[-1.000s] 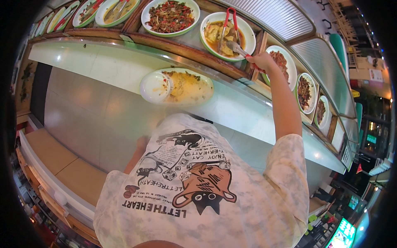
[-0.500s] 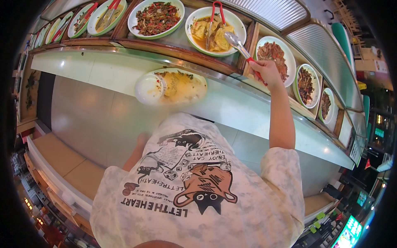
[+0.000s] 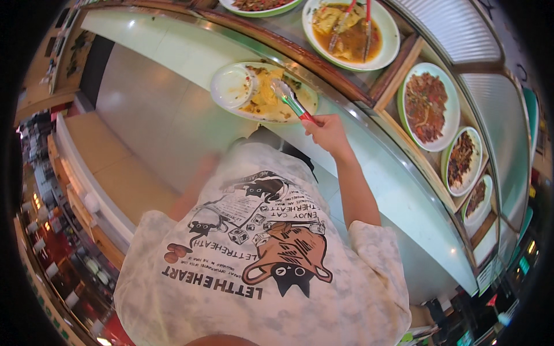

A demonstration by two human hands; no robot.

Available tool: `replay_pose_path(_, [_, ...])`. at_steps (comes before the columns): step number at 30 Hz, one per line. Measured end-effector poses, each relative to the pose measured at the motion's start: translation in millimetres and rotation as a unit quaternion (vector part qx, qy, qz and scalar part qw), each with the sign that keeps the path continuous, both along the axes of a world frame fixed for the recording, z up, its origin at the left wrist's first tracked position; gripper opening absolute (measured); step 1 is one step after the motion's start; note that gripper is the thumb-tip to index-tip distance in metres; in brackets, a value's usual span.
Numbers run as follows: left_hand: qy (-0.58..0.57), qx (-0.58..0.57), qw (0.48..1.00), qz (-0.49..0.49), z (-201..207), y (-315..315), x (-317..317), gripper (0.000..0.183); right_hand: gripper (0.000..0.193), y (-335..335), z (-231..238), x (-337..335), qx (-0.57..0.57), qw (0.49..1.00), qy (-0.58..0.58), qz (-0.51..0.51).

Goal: Collect food from a buffet line and place it on a plate.

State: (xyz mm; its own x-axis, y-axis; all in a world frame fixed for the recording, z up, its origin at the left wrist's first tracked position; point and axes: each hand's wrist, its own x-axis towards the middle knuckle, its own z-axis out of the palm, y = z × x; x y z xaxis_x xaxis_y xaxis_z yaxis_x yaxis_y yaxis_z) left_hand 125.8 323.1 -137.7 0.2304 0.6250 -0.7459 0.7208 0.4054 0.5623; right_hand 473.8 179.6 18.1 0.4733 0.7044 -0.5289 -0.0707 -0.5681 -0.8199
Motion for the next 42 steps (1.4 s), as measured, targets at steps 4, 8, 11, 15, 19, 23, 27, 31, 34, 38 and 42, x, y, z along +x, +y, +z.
replay_pose_path(4, [-0.136,0.056,0.988,0.035,-42,-23,-14,0.021,0.023,-7,-56,0,-0.042,0.995,-0.087,-0.004])
replay_pose_path(8, [-0.06,0.039,0.995,0.07,-56,-28,-21,0.022,0.029,-14,-49,-2,-0.14,0.985,-0.104,-0.017])
replay_pose_path(11, [0.007,0.079,0.993,0.084,-62,3,-2,0.023,0.031,-16,-50,8,-0.166,0.981,-0.098,-0.018])
replay_pose_path(15, [-0.067,0.312,0.946,-0.052,-36,30,49,0.028,0.034,-47,-48,11,-0.136,0.97,-0.2,-0.023])
replay_pose_path(19, [-0.136,0.148,0.979,0.039,27,60,144,0.031,0.032,-59,-33,-4,-0.119,0.969,-0.19,-0.105])
replay_pose_path(23, [-0.097,0.302,0.898,-0.304,-81,104,160,0.027,0.03,-52,-20,-53,-0.107,0.964,-0.143,-0.196])
replay_pose_path(27, [-0.157,0.046,0.979,-0.121,-31,48,226,0.021,0.029,-92,-18,-75,-0.089,0.941,-0.093,-0.313])
replay_pose_path(31, [-0.154,0.002,0.981,-0.118,-46,35,207,0.019,0.024,-91,-28,-93,-0.032,0.934,-0.055,-0.352])
replay_pose_path(34, [-0.18,0.003,0.983,-0.033,-39,45,182,0.018,0.023,-66,-24,-90,-0.019,0.943,-0.075,-0.325])
replay_pose_path(38, [-0.189,0.049,0.98,0.027,-26,67,166,0.018,0.022,-31,-36,-60,0.025,0.962,-0.09,-0.255])
replay_pose_path(42, [-0.198,0.062,0.977,0.054,-15,92,135,0.018,0.019,8,-49,-57,0.057,0.975,-0.103,-0.187])
